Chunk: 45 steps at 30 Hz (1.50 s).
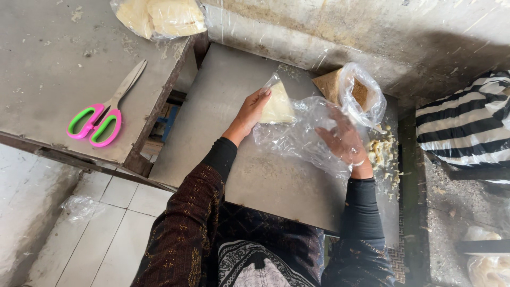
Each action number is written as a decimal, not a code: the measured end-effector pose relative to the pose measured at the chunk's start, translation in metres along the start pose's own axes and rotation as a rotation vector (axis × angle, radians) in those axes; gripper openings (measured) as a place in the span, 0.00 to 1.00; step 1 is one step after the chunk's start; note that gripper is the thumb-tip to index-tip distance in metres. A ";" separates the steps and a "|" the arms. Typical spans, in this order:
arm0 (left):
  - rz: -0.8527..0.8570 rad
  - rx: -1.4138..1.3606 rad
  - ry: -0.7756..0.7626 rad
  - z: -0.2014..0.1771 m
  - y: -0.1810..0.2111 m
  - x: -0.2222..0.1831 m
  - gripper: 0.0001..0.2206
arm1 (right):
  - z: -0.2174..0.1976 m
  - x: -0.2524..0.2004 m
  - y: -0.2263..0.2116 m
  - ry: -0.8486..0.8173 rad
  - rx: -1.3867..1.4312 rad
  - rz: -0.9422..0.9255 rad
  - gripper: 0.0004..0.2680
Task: The person takes triangle-shaped dough pieces and wraps small filling items inside them by hand, then places the finished snacks into a stack on a metal surface.
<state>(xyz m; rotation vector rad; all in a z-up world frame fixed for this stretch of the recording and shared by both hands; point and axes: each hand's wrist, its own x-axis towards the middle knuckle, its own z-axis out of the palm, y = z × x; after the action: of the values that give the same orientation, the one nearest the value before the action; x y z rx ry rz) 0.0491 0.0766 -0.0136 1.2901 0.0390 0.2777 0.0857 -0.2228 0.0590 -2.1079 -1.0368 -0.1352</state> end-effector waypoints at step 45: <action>-0.248 -0.090 -0.421 0.010 0.021 -0.014 0.18 | 0.070 0.005 -0.025 0.190 -0.007 -0.099 0.21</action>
<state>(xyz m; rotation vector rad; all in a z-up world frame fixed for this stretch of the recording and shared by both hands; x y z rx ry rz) 0.0337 0.0693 0.0071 1.2175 -0.1694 -0.2049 0.0557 -0.1625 0.0271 -2.0063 -1.0270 -0.3815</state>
